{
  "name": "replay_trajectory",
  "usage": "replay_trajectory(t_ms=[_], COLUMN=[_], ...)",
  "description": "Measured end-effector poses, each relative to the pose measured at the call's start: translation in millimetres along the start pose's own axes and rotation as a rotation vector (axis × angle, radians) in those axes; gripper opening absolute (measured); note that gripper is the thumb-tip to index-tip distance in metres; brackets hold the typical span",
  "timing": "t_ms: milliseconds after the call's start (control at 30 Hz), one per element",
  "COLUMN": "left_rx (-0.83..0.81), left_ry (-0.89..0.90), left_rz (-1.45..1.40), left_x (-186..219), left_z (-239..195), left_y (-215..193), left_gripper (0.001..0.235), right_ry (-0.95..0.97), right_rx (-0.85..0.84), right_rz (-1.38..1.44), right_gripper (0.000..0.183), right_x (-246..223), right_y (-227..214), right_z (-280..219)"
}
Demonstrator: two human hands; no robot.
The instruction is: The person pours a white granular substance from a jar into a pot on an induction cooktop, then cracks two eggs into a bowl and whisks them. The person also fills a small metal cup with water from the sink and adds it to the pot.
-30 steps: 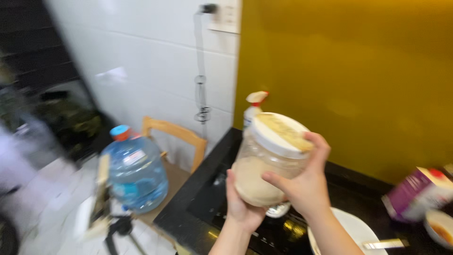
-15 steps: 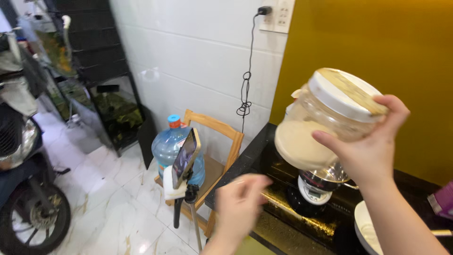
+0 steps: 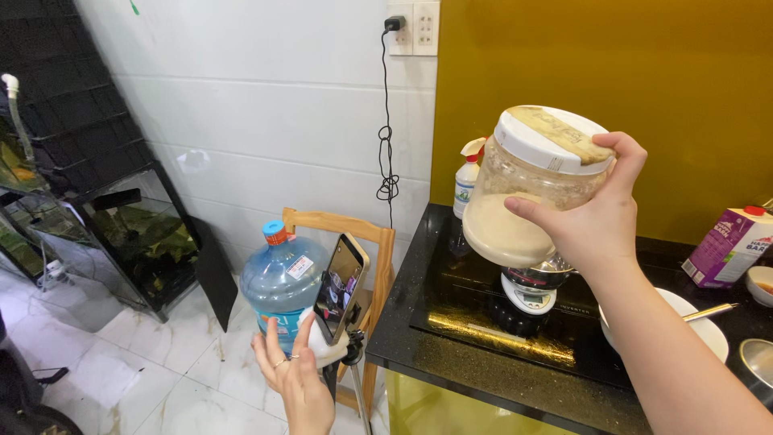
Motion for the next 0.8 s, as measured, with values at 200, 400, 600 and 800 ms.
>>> replay_trajectory(t_ms=[200, 400, 600, 800], left_rx=[-0.053, 0.141, 0.442, -0.383], left_ry=[-0.012, -0.003, 0.177, 0.701], left_rz=[-0.043, -0.046, -0.068, -0.401], left_x=[4, 15, 40, 128], left_z=[2, 3, 1, -26], left_y=[10, -7, -48, 44], left_gripper=[0.059, 0.064, 0.076, 0.032], right_ry=[0.044, 0.041, -0.003, 0.064], right_rx=[0.013, 0.010, -0.003, -0.029], right_rz=[-0.062, -0.065, 0.022, -0.028], right_gripper=[0.103, 0.103, 0.101, 0.102], right_x=[6, 7, 6, 31], right_y=[1, 5, 2, -15], right_z=[-2, -1, 6, 20])
Point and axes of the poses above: each hand's wrist, its own z-axis towards the middle knuckle, its own y-axis out of the palm, x = y × z, the point moved 10 cm from there along z, towards the middle knuckle, and after that the axes turned 9 degrees about x, right-handed, at the moved point
